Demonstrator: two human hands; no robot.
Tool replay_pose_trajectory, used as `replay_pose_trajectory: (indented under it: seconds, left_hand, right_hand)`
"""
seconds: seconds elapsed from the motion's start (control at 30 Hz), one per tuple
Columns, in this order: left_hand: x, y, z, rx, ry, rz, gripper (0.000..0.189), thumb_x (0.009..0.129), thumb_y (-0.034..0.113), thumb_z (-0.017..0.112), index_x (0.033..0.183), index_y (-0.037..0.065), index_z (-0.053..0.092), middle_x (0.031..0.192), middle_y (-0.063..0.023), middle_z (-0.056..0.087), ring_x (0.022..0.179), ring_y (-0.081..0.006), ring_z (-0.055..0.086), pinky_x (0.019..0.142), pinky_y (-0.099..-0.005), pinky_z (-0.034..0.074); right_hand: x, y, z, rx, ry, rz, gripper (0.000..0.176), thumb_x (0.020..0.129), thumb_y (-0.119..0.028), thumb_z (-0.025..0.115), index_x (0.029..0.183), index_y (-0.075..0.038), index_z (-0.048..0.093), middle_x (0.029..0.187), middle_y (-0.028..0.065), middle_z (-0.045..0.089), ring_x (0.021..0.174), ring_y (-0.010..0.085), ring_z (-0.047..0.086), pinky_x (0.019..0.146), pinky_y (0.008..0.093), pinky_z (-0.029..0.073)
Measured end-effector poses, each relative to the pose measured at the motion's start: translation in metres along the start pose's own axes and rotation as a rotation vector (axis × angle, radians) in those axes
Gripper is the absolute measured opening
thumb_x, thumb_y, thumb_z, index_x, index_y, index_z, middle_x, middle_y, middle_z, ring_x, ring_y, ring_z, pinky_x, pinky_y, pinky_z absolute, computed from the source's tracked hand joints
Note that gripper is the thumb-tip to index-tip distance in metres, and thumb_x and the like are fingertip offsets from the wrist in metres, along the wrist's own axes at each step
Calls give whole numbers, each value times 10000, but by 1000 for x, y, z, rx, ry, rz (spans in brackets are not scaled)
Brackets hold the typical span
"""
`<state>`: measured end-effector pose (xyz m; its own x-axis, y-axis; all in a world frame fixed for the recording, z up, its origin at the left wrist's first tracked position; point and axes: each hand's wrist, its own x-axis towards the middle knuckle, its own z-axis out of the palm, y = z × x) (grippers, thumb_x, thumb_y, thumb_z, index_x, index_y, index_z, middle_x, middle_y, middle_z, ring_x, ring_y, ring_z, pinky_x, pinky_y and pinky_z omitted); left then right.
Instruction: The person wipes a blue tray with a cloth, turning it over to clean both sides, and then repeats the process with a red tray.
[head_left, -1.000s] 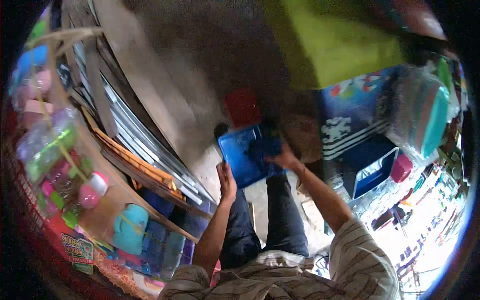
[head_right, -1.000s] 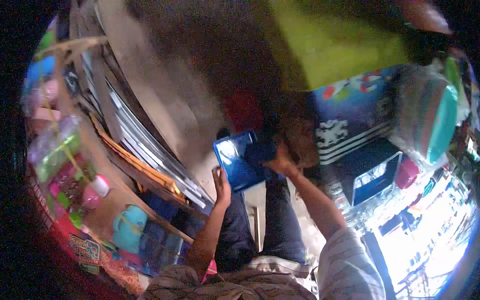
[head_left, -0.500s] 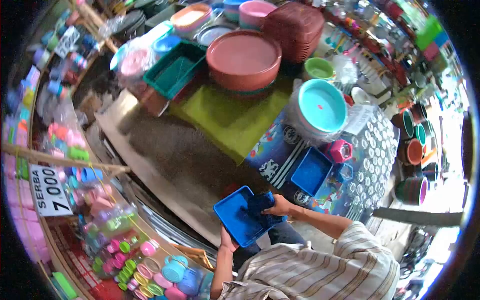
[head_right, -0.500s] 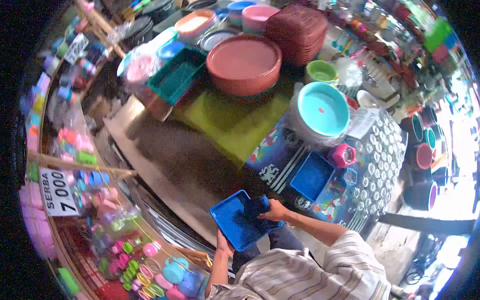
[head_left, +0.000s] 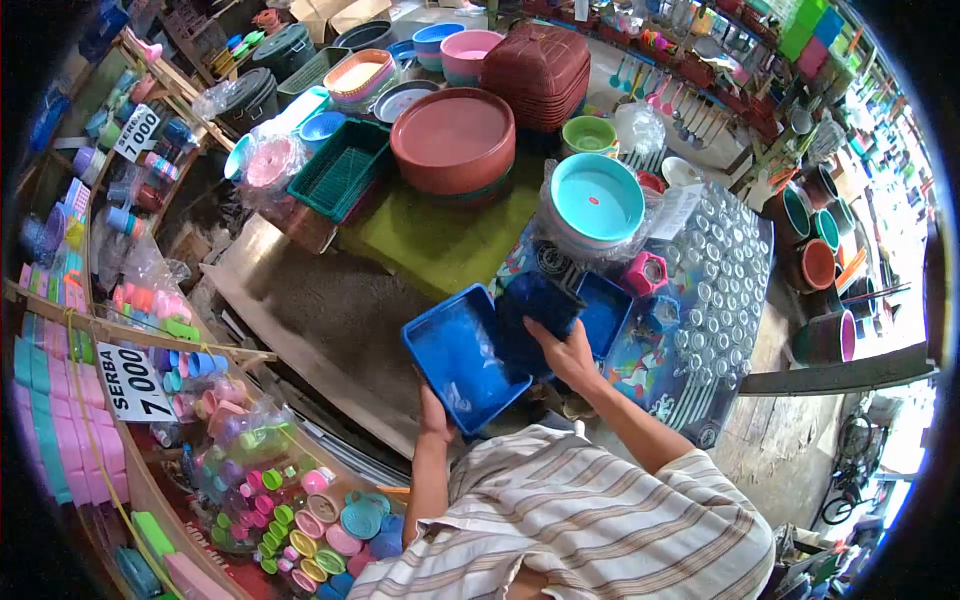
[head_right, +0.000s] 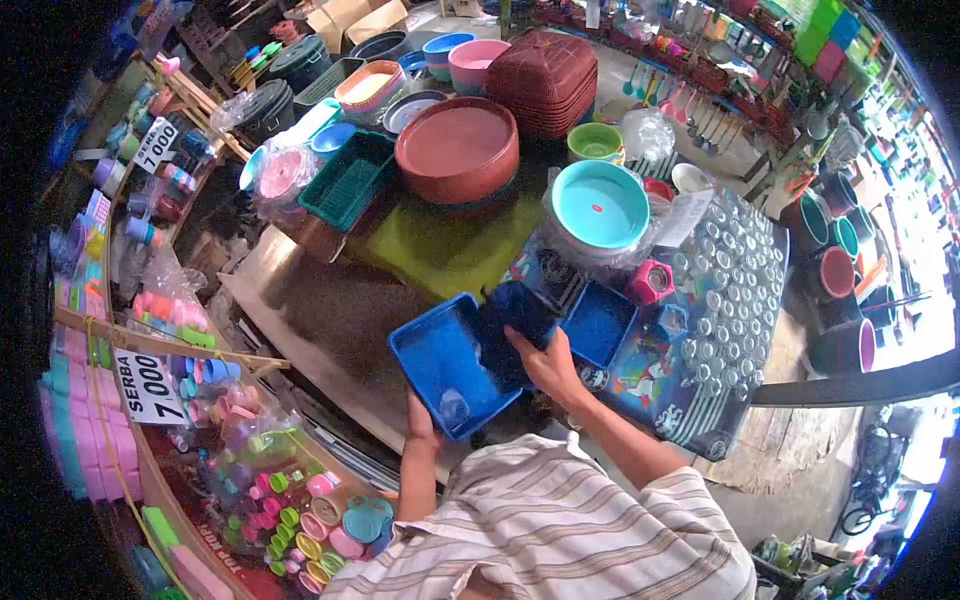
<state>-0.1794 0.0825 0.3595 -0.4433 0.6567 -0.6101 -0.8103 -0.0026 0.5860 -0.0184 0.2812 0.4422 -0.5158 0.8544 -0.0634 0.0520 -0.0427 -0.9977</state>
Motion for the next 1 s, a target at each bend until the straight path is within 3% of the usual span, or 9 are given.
replay_pose_trajectory:
  seconds: [0.07, 0.13, 0.17, 0.33, 0.4, 0.6, 0.67, 0.83, 1.0]
  left_hand:
    - [-1, 1, 16, 21, -16, 9, 809, 1076, 748, 361, 1554, 119, 536, 1484, -100, 644, 1282, -299, 658, 1129, -485, 528]
    - [6, -12, 20, -5, -105, 33, 840, 1072, 779, 312, 1558, 130, 531, 1458, -89, 661, 1258, -291, 676, 1116, -490, 538]
    - [7, -13, 23, -11, -197, -6, 829, 1102, 737, 287, 1637, 118, 422, 1599, -108, 530, 1407, -280, 566, 1185, -460, 473]
    - [2, -28, 50, 72, -214, 74, 785, 1118, 687, 284, 1612, 99, 444, 1540, -99, 577, 1352, -257, 606, 1159, -435, 485]
    - [-2, -30, 48, 96, -234, 116, 754, 1119, 657, 310, 1602, 95, 449, 1527, -96, 580, 1344, -251, 607, 1152, -430, 490]
    - [-7, -39, 39, 179, -268, 269, 663, 1123, 566, 387, 1573, 86, 462, 1490, -90, 588, 1320, -232, 611, 1129, -413, 504]
    - [-9, -44, 36, 216, -281, 328, 634, 1124, 536, 412, 1563, 83, 466, 1478, -88, 591, 1312, -226, 613, 1121, -407, 509]
    - [-12, -59, 28, 284, -305, 459, 564, 1127, 460, 476, 1539, 74, 477, 1447, -82, 598, 1292, -211, 616, 1102, -393, 521]
    - [5, -73, -10, 221, -371, 530, 501, 1131, 384, 540, 1515, 66, 488, 1416, -77, 605, 1272, -195, 620, 1082, -379, 533]
  right_hand:
    - [-5, -12, 25, 75, 71, 77, 333, 1032, -215, 765, 1297, -16, 729, 1162, 40, 778, 1025, 131, 673, 964, 342, 542]
    - [-12, -17, 49, 232, 147, -52, 336, 1044, -215, 751, 1310, -11, 718, 1169, 34, 765, 1034, 132, 660, 977, 331, 530]
    - [-14, -17, 55, 97, 122, -127, 340, 1064, -204, 722, 1336, -2, 699, 1219, 58, 753, 1097, 150, 649, 1017, 346, 513]
    - [-49, -25, 91, -74, -47, -348, 555, 1063, -137, 684, 1566, -1, 494, 1654, 181, 477, 1478, 275, 497, 1214, 391, 373]
    - [-61, -24, 83, -127, -188, -451, 718, 926, -57, 665, 1614, -50, 462, 1700, 214, 403, 1581, 401, 372, 1284, 470, 308]
    - [-71, -6, 78, -234, -198, -541, 772, 863, -125, 670, 1595, -28, 445, 1691, 181, 436, 1571, 416, 363, 1275, 532, 261]
    - [-71, -14, 75, -458, -140, -646, 624, 993, -125, 731, 1556, -1, 494, 1614, 197, 504, 1476, 388, 465, 1233, 463, 320]
    - [-75, -24, 83, -438, -181, -408, 568, 1010, -198, 736, 1524, -47, 544, 1611, 170, 502, 1448, 362, 439, 1210, 471, 314]
    - [-85, -17, 70, -451, -402, -468, 558, 1005, -186, 721, 1519, -53, 547, 1627, 173, 486, 1429, 385, 451, 1209, 498, 318]
